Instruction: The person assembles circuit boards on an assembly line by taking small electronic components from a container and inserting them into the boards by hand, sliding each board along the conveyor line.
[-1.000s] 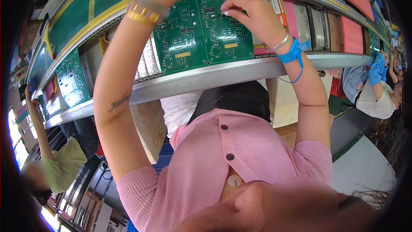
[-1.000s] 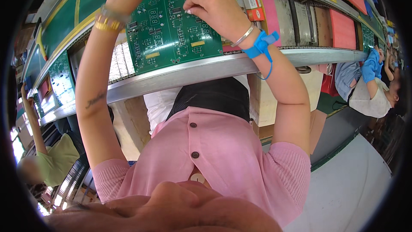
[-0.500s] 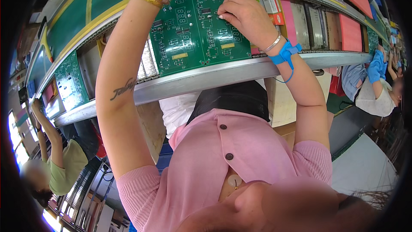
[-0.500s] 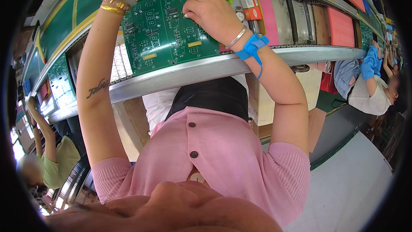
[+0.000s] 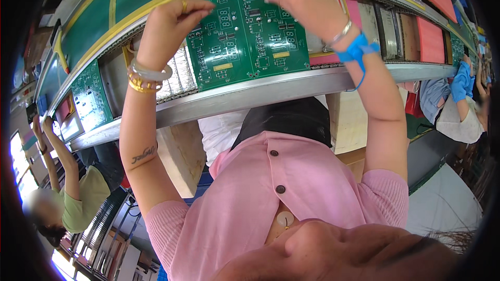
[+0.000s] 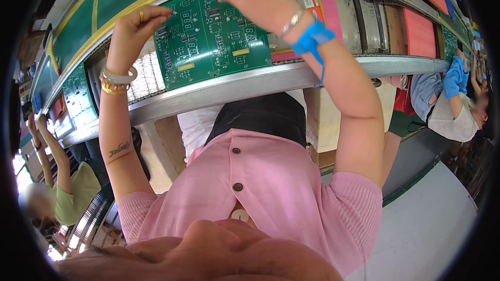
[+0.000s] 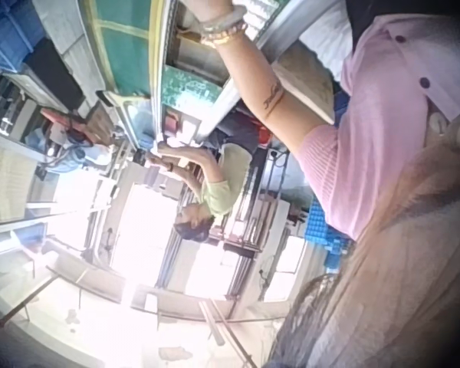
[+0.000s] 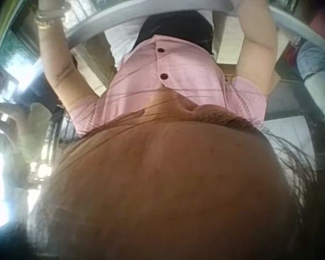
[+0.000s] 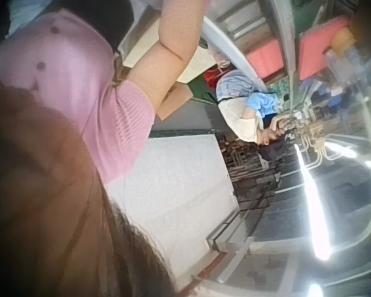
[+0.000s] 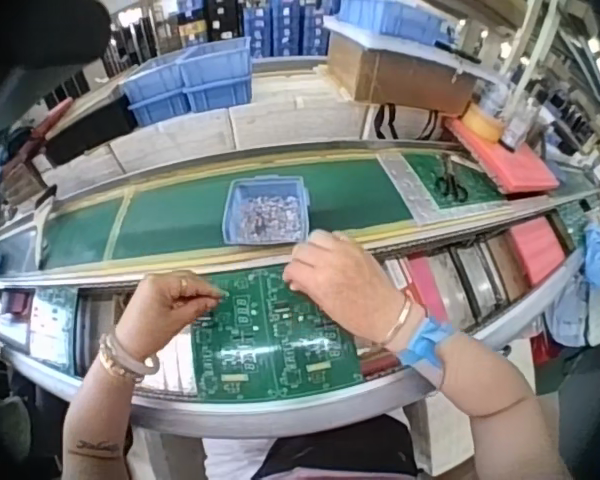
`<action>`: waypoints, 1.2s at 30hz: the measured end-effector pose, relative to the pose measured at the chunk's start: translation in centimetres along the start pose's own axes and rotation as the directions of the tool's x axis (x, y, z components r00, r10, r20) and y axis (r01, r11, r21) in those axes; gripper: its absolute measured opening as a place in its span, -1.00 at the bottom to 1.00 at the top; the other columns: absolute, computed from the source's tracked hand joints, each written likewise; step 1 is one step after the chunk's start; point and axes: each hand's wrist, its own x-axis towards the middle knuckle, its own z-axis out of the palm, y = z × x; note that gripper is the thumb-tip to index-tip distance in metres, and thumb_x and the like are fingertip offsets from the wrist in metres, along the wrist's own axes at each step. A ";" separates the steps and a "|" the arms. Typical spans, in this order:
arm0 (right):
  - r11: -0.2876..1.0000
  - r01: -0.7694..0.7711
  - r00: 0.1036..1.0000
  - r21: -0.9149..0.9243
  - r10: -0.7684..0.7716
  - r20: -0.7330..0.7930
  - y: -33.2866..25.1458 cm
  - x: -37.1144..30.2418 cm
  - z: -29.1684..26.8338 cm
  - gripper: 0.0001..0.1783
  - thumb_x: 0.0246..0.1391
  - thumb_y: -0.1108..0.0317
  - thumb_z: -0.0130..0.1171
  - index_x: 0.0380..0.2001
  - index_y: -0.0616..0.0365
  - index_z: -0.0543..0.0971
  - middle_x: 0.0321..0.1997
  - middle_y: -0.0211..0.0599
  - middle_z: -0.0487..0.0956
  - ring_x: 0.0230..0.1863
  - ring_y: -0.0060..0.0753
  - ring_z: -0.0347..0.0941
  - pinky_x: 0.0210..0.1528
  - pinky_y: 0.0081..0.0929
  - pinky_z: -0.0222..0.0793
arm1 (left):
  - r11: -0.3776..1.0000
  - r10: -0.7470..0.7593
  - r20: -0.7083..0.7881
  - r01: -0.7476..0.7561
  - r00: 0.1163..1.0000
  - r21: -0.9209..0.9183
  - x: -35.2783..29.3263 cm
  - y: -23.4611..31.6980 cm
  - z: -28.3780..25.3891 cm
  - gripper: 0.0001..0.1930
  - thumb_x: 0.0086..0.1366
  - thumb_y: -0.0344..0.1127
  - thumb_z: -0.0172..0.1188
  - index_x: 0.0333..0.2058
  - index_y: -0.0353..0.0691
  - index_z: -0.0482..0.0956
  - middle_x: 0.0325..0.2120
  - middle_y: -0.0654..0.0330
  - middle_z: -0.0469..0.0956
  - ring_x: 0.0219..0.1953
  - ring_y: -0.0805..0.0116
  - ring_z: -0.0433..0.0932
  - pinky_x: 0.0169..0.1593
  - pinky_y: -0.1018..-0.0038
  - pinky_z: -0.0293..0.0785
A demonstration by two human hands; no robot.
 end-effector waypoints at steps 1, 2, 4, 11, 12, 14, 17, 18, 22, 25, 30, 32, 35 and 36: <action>0.994 0.056 0.989 -0.096 -0.069 -0.132 0.3 1.5 -0.6 -0.88 -0.07 0.31 0.15 -0.55 0.11 0.50 -0.46 -0.31 0.48 -0.23 -0.26 0.41 -0.18 -0.36 0.32 | 1.000 -0.002 0.003 0.002 1.000 0.005 -0.9 -0.5 0.1 -0.84 0.20 -0.44 0.23 -0.23 -0.30 0.64 -0.41 0.21 0.65 -0.39 0.54 0.58 -0.29 0.61 0.49; 0.993 -0.063 0.998 -0.101 0.065 0.011 0.4 2.8 -1.9 -0.91 -0.11 0.31 0.14 -0.57 0.06 0.54 -0.46 -0.36 0.49 -0.21 -0.32 0.39 -0.14 -0.38 0.30 | 0.999 -0.036 0.015 0.036 0.999 -0.026 -1.1 -1.1 0.4 -0.84 0.20 -0.44 0.23 -0.23 -0.30 0.64 -0.41 0.21 0.65 -0.39 0.54 0.58 -0.29 0.60 0.50; 0.994 -0.011 0.998 -0.104 0.017 0.064 0.7 6.4 3.1 -0.91 -0.10 0.31 0.13 -0.57 0.05 0.56 -0.46 -0.37 0.50 -0.20 -0.32 0.40 -0.13 -0.36 0.30 | 0.974 -0.226 -0.047 0.225 0.973 -0.014 -4.6 -2.0 -0.2 -0.85 0.17 -0.44 0.25 -0.27 -0.32 0.63 -0.38 0.21 0.62 -0.38 0.49 0.59 -0.27 0.59 0.50; 0.917 -0.097 0.978 -0.388 0.160 0.132 4.0 7.3 5.0 -0.85 -0.09 0.30 0.12 -0.60 0.05 0.62 -0.48 -0.36 0.57 -0.21 -0.30 0.42 -0.11 -0.31 0.30 | 0.989 0.034 -0.057 -0.025 0.998 0.142 -2.0 -0.8 1.5 -0.85 0.10 -0.42 0.31 -0.35 -0.35 0.62 -0.32 0.20 0.48 -0.38 0.37 0.59 -0.27 0.51 0.49; 0.934 -0.106 0.982 -0.342 0.153 0.114 3.9 7.3 5.2 -0.84 -0.08 0.30 0.12 -0.60 0.06 0.62 -0.49 -0.35 0.57 -0.21 -0.29 0.43 -0.11 -0.31 0.31 | 0.990 0.029 -0.059 -0.020 0.998 0.142 -2.1 -0.8 1.5 -0.85 0.10 -0.42 0.31 -0.35 -0.35 0.62 -0.32 0.20 0.48 -0.38 0.37 0.59 -0.27 0.51 0.49; 0.946 -0.127 0.973 -0.298 0.177 0.146 3.2 7.6 4.4 -0.84 -0.07 0.31 0.12 -0.60 0.06 0.62 -0.48 -0.33 0.57 -0.21 -0.28 0.43 -0.11 -0.31 0.31 | 0.978 0.077 -0.053 -0.065 0.996 0.197 -2.4 -0.8 1.5 -0.86 0.10 -0.41 0.31 -0.37 -0.34 0.62 -0.34 0.19 0.47 -0.41 0.34 0.58 -0.29 0.50 0.49; 0.963 -0.147 0.978 -0.224 0.176 0.115 3.1 7.5 4.6 -0.83 -0.05 0.31 0.11 -0.60 0.09 0.61 -0.49 -0.30 0.55 -0.21 -0.26 0.42 -0.12 -0.30 0.32 | 0.974 0.047 -0.062 -0.032 0.997 0.224 -2.7 -0.5 1.7 -0.87 0.07 -0.41 0.32 -0.38 -0.31 0.63 -0.34 0.19 0.48 -0.36 0.28 0.56 -0.25 0.44 0.48; 0.973 -0.137 0.988 -0.187 0.149 0.050 3.1 7.4 4.9 -0.83 -0.05 0.31 0.11 -0.60 0.10 0.60 -0.49 -0.28 0.54 -0.21 -0.25 0.42 -0.12 -0.29 0.33 | 0.975 0.046 -0.063 -0.031 0.997 0.222 -2.7 -0.6 1.6 -0.87 0.07 -0.41 0.32 -0.38 -0.31 0.63 -0.34 0.19 0.48 -0.36 0.28 0.56 -0.25 0.44 0.48; 0.981 -0.183 0.983 -0.070 0.182 -0.014 2.3 6.8 3.8 -0.82 -0.04 0.31 0.10 -0.61 0.14 0.56 -0.48 -0.23 0.52 -0.23 -0.19 0.41 -0.13 -0.25 0.35 | 0.934 0.195 -0.053 -0.169 0.979 0.315 -2.3 -0.8 1.7 -0.88 0.02 -0.44 0.31 -0.40 -0.26 0.64 -0.35 0.18 0.48 -0.26 0.19 0.50 -0.18 0.36 0.43; 0.977 -0.211 0.973 0.010 0.211 -0.090 1.1 6.6 2.7 -0.80 -0.03 0.31 0.08 -0.62 0.18 0.52 -0.46 -0.19 0.51 -0.25 -0.13 0.40 -0.14 -0.25 0.35 | 0.944 0.192 -0.034 -0.175 0.981 0.279 -2.2 -1.0 1.8 -0.88 0.01 -0.46 0.30 -0.40 -0.25 0.64 -0.36 0.18 0.48 -0.25 0.17 0.48 -0.17 0.35 0.42; 0.985 -0.146 0.980 0.089 0.156 -0.121 0.3 5.4 1.3 -0.82 0.00 0.36 0.06 -0.56 0.22 0.52 -0.49 -0.14 0.48 -0.31 -0.08 0.40 -0.17 -0.26 0.36 | 0.928 0.224 -0.018 -0.208 0.974 0.309 -2.3 -1.2 1.9 -0.87 0.01 -0.49 0.28 -0.39 -0.25 0.64 -0.37 0.17 0.47 -0.27 0.17 0.48 -0.17 0.35 0.41; 0.978 -0.160 0.978 0.138 0.176 -0.116 -0.1 4.6 0.6 -0.85 0.01 0.38 0.06 -0.51 0.23 0.54 -0.47 -0.14 0.50 -0.30 -0.07 0.42 -0.17 -0.25 0.37 | 0.915 0.243 0.000 -0.229 0.970 0.331 -2.2 -1.3 1.9 -0.87 0.00 -0.49 0.28 -0.40 -0.24 0.64 -0.37 0.19 0.47 -0.26 0.18 0.47 -0.17 0.34 0.41; 0.959 -0.184 0.971 0.216 0.211 -0.111 -0.2 3.8 0.3 -0.87 0.00 0.43 0.09 -0.41 0.24 0.57 -0.43 -0.13 0.53 -0.28 -0.07 0.44 -0.16 -0.26 0.38 | 0.860 0.317 0.028 -0.300 0.948 0.412 -2.1 -0.9 2.0 -0.86 -0.02 -0.47 0.30 -0.40 -0.23 0.63 -0.36 0.19 0.47 -0.25 0.18 0.47 -0.17 0.34 0.42; 0.950 -0.194 0.968 0.243 0.225 -0.110 -0.1 3.5 0.2 -0.86 0.00 0.45 0.10 -0.36 0.23 0.58 -0.40 -0.13 0.54 -0.26 -0.07 0.45 -0.16 -0.26 0.39 | 0.860 0.316 0.029 -0.299 0.948 0.413 -2.0 -0.7 2.0 -0.86 -0.02 -0.47 0.30 -0.40 -0.23 0.63 -0.36 0.19 0.47 -0.25 0.18 0.47 -0.17 0.34 0.42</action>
